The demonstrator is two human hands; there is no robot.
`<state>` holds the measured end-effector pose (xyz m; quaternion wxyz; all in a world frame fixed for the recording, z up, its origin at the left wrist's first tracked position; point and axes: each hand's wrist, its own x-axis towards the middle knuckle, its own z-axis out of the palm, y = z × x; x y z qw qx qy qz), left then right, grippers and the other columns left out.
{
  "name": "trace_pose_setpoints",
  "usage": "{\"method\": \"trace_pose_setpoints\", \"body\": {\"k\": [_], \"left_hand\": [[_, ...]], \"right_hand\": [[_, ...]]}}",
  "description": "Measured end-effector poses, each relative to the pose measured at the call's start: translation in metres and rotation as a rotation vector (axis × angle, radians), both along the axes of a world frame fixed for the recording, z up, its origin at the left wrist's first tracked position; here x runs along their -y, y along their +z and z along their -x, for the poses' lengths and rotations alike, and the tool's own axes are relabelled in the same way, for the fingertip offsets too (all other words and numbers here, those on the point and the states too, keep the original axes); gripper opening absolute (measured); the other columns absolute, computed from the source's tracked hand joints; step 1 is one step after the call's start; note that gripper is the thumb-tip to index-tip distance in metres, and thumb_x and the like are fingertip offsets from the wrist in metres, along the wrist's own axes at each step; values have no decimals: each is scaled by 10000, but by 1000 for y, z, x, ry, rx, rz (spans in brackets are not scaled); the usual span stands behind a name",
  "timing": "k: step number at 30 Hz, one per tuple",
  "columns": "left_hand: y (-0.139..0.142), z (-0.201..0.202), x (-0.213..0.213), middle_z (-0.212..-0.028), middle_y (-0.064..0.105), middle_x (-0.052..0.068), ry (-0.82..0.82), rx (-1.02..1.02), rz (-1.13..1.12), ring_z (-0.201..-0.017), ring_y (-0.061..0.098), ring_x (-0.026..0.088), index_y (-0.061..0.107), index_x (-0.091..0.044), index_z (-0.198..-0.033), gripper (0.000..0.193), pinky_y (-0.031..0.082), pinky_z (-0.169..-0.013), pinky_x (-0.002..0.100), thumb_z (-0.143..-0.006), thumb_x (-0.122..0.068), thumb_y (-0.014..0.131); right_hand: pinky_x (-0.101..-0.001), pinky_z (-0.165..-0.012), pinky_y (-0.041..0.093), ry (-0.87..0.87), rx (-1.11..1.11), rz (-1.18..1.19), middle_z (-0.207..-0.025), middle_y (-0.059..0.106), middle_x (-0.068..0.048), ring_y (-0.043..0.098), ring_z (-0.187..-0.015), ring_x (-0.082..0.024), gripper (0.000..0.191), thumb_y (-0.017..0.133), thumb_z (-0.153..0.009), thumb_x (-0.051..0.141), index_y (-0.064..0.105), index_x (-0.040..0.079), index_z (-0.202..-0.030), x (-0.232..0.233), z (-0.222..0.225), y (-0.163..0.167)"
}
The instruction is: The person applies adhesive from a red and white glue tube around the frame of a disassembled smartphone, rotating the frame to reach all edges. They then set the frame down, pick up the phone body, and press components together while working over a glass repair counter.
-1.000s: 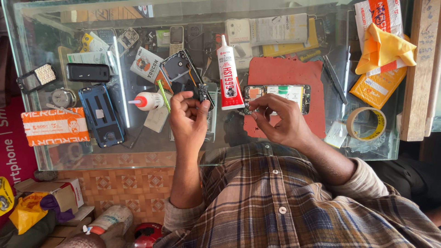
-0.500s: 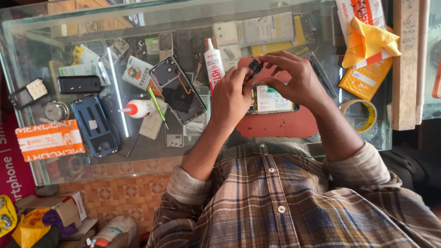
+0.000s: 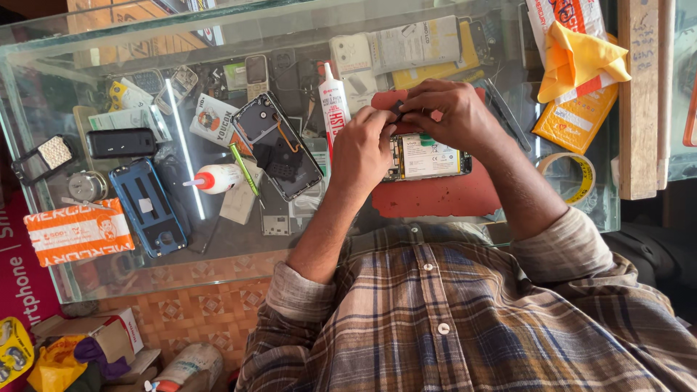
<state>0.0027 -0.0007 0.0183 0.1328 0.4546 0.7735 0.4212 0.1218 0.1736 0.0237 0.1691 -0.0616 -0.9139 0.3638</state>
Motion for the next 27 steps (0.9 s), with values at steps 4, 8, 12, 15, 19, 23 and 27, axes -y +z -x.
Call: {"method": "trace_pose_setpoints", "body": {"k": [4,8,12,15,19,23,27], "left_hand": [[1,-1,1,-972,681,115,7,-40,0,-864,686,355,690,-41,-1020,102,535,-728,476,-919,-47,700],[4,-3,3,-977,674,115,17,-70,21,-881,684,354,672,-40,-1028,104,535,-740,472,-927,-50,696],[7,-5,8,-969,666,122,51,-83,27,-873,676,355,665,-39,-1039,117,532,-735,469,-927,-48,697],[8,-2,10,-980,676,107,51,-67,-26,-880,687,342,652,-42,-1046,111,538,-740,465,-939,-42,684],[8,-3,10,-960,680,100,77,0,-49,-845,699,321,634,-39,-1049,114,544,-701,446,-950,-30,689],[8,-8,9,-941,676,92,93,71,-141,-815,712,286,623,-35,-1054,136,554,-680,402,-947,-6,701],[7,-10,8,-926,674,85,111,134,-188,-794,729,244,631,-32,-1052,135,562,-678,372,-946,7,705]], "right_hand": [[-358,-767,602,-22,23,-32,-1057,746,-110,746,-910,-273,169,772,-873,19,764,33,-1041,-1,-2,7],[-378,-742,583,-94,39,-91,-1022,732,-100,727,-857,-288,130,746,-906,-8,769,29,-1029,5,-2,9],[-356,-733,578,-71,101,-10,-1047,678,-124,695,-840,-263,281,692,-854,-33,759,16,-1122,8,-1,12],[-358,-800,576,-37,50,-26,-1086,665,-134,688,-939,-270,386,679,-821,-42,744,19,-1196,9,-3,17],[-336,-752,546,-76,47,87,-1059,694,-108,666,-879,-213,375,801,-861,58,731,24,-1228,13,-5,18],[-259,-661,454,-266,233,504,-891,656,-81,530,-757,-78,349,846,-912,105,742,20,-1234,17,-1,3],[-196,-841,595,-201,95,867,-1044,757,-15,708,-946,-23,253,730,-955,33,704,-22,-1200,12,2,-14]]}}
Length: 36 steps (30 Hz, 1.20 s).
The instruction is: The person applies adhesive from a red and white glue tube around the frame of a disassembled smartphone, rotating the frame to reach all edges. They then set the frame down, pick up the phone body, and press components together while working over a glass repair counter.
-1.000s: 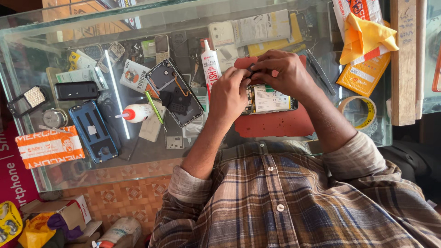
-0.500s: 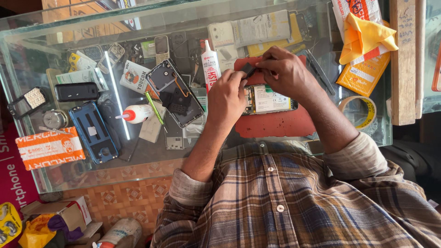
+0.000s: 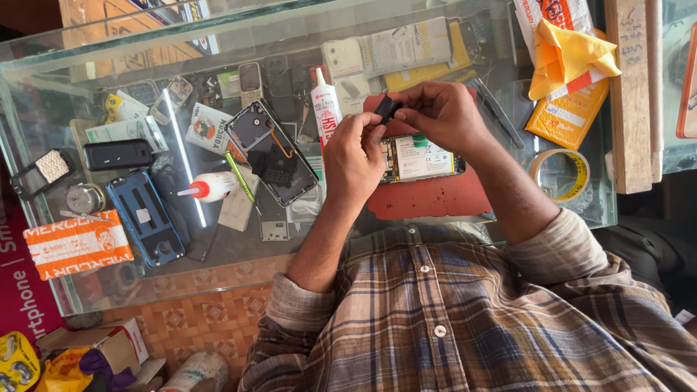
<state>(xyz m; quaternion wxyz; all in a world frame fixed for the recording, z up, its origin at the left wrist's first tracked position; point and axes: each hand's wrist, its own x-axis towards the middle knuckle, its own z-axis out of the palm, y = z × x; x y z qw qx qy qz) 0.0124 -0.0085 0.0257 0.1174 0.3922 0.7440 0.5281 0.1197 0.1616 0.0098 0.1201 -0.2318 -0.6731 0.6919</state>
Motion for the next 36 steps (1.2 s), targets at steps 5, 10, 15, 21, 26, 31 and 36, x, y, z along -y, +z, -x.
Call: {"method": "trace_pose_setpoints", "body": {"k": [5,10,15,21,26,31,36], "left_hand": [[-1,3,2,-920,676,88,21,15,15,-720,698,216,637,-20,-1057,139,547,-644,359,-946,-1,718],[3,6,6,-906,681,81,46,40,13,-673,657,212,644,-16,-1062,149,526,-614,353,-943,-7,734],[12,7,14,-1041,678,85,-24,-13,-70,-856,712,223,629,-27,-1083,126,579,-710,342,-987,2,704],[16,10,25,-1217,656,95,-147,-155,-134,-1035,730,232,659,-36,-1114,217,611,-836,362,-950,99,698],[15,12,26,-1267,635,89,-243,-243,-234,-1246,697,271,657,-22,-1148,311,616,-997,347,-915,183,675],[14,8,28,-1292,634,94,-331,-301,-282,-1268,684,287,688,-23,-1175,382,629,-1010,341,-884,224,664],[14,2,27,-1343,625,95,-521,-271,-252,-1290,676,304,689,-7,-1209,407,640,-1031,382,-841,165,670]], "right_hand": [[-225,-718,566,-52,103,-170,-899,734,-40,666,-819,-47,86,778,-963,23,741,-20,-1028,-2,-4,3],[-382,-757,537,49,39,-905,-901,659,-102,662,-840,-272,153,751,-870,-22,773,47,-1005,9,-8,22],[-421,-830,541,131,2,-987,-991,641,-126,640,-974,-322,213,700,-829,-59,752,10,-1024,17,-4,33],[-445,-853,536,103,-2,-959,-892,670,-103,646,-854,-311,183,693,-828,-65,741,13,-986,13,-10,46],[-364,-750,565,43,3,-868,-967,709,-118,694,-866,-275,200,683,-885,-71,724,11,-1062,15,-21,46],[-260,-721,550,-73,59,-401,-945,738,-79,679,-820,-96,131,687,-998,38,723,-17,-1112,26,-52,41],[-221,-686,532,-117,76,119,-946,719,-55,634,-795,-46,232,688,-1005,69,703,-44,-1207,49,-83,27]]}}
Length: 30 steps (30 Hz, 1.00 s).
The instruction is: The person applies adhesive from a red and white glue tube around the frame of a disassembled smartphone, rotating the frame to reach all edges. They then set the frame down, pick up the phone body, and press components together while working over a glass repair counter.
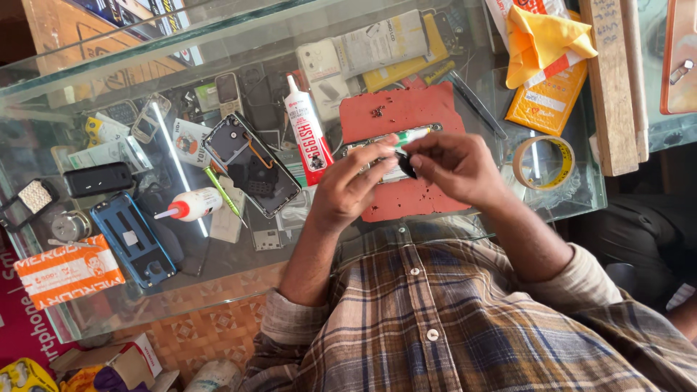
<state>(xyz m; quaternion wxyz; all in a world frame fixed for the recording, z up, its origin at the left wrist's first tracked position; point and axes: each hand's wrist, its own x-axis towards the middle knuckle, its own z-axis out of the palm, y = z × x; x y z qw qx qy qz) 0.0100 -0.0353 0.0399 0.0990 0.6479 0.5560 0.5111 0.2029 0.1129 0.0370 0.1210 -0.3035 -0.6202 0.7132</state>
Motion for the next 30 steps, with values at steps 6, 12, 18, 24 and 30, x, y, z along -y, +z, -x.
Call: {"method": "trace_pose_setpoints", "body": {"k": [6,12,18,24,30], "left_hand": [[-2,-12,-12,-1446,583,105,67,-150,64,-1282,658,283,639,-23,-1283,339,587,-1005,398,-967,-10,761],[-10,-25,-22,-1534,494,161,42,-281,269,-1414,482,339,593,15,-1310,480,420,-1196,478,-948,-253,760],[-20,-37,-30,-1567,435,202,44,-324,331,-1426,444,368,557,16,-1376,558,369,-1217,499,-949,-290,743],[-22,-39,-29,-1569,438,226,24,-376,327,-1406,449,384,508,-56,-1515,602,351,-1211,520,-981,-250,707],[-24,-41,-30,-1578,431,257,25,-433,332,-1449,422,401,568,-150,-1492,533,324,-1238,539,-973,-186,681]], "right_hand": [[-226,-664,574,-267,62,-115,-956,739,-85,700,-810,-90,211,684,-971,-18,662,-59,-1177,15,-37,-13],[-255,-757,635,-434,102,-134,-980,722,-109,715,-862,-120,208,679,-962,-77,629,-66,-1164,26,-58,-31],[-258,-780,629,-342,31,-139,-1010,720,-124,729,-907,-127,266,671,-946,-100,602,-80,-1202,29,-55,-35],[-254,-663,593,-276,173,-343,-1020,677,-76,698,-805,-110,243,728,-920,-73,689,-46,-1159,24,-44,-17],[-245,-734,615,-222,160,-553,-1080,670,-79,712,-908,-114,233,752,-930,-18,718,-20,-1160,23,-36,-4]]}}
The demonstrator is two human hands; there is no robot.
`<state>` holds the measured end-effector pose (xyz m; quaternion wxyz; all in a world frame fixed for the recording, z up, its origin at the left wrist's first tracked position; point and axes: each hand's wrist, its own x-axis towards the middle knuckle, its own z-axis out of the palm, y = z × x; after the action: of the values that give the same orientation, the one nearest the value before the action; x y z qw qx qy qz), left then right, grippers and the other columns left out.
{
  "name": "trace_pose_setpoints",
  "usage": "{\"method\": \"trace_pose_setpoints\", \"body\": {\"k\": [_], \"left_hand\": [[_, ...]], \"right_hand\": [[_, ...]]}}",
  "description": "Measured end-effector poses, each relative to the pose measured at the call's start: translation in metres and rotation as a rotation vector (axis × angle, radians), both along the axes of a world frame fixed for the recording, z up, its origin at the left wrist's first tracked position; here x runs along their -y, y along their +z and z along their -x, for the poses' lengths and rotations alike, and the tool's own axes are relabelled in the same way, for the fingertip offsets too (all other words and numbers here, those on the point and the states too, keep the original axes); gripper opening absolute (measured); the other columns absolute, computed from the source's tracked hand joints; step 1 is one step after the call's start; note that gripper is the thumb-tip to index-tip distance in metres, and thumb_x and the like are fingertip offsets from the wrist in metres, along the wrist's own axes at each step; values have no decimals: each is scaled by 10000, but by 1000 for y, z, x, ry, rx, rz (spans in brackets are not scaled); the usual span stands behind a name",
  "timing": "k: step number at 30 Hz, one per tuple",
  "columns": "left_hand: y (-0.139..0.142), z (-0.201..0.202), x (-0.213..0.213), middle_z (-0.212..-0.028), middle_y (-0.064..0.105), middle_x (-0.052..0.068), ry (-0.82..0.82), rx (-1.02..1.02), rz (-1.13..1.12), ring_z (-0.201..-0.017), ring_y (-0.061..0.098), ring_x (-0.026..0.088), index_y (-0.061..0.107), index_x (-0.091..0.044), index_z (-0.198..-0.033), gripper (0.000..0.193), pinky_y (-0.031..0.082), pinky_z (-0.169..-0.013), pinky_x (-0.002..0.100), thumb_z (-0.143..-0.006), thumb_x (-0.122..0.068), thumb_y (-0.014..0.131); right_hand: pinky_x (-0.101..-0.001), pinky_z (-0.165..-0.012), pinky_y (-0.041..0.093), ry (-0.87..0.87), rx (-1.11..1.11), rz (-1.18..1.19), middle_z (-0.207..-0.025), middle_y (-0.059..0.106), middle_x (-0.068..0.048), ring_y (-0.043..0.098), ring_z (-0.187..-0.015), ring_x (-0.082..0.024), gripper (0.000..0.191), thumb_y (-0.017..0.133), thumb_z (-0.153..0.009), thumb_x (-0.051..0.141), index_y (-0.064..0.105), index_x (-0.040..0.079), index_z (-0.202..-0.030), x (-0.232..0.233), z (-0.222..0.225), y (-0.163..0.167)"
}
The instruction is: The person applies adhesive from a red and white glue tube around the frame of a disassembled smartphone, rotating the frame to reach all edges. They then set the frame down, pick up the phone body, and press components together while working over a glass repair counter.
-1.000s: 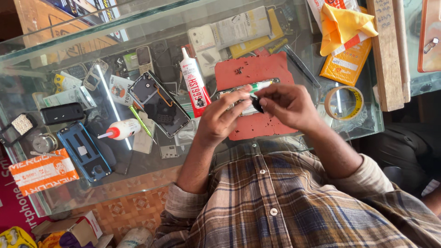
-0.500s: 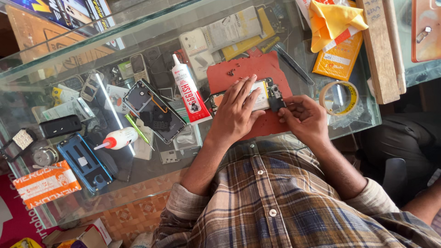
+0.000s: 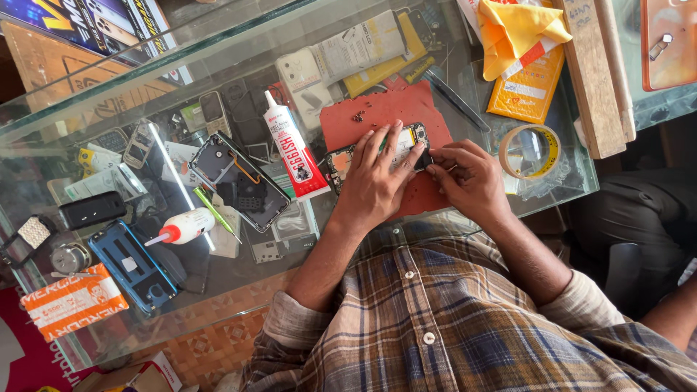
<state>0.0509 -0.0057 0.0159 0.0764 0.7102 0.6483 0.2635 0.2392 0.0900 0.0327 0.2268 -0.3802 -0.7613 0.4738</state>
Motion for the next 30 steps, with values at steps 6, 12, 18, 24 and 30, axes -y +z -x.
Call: {"method": "trace_pose_setpoints", "body": {"k": [6,12,18,24,30], "left_hand": [[2,-4,-1,-1594,412,249,13,10,26,-1475,396,406,610,-136,-1457,489,278,-1259,547,-975,-188,674],[10,-13,-5,-1582,424,247,72,-3,101,-1462,402,408,654,-104,-1398,516,251,-1265,548,-886,-158,676],[11,-14,-6,-1555,454,268,80,30,54,-1445,413,422,694,-107,-1349,396,276,-1247,552,-979,-241,652],[3,-21,-10,-1486,528,269,140,17,-28,-1403,470,429,740,-116,-1262,352,315,-1210,576,-999,-336,658],[-2,-17,-12,-1453,589,189,184,123,-89,-1350,528,358,792,-142,-1154,239,368,-1199,517,-989,-267,673]], "right_hand": [[-295,-652,570,40,128,-185,-1026,692,-109,708,-770,-182,248,775,-900,36,765,16,-1147,-2,3,6],[-292,-639,586,137,170,-206,-1013,712,-114,718,-723,-196,230,732,-904,15,761,26,-1132,-13,4,15],[-300,-684,602,183,165,-113,-989,722,-92,749,-757,-196,294,694,-930,18,743,43,-1219,-44,11,26],[-351,-686,588,419,285,-202,-1032,689,-111,722,-768,-235,489,776,-826,64,711,103,-1309,-72,27,36],[-356,-688,602,520,375,-60,-1043,645,-118,719,-772,-233,684,804,-721,91,625,157,-1378,-80,29,43]]}}
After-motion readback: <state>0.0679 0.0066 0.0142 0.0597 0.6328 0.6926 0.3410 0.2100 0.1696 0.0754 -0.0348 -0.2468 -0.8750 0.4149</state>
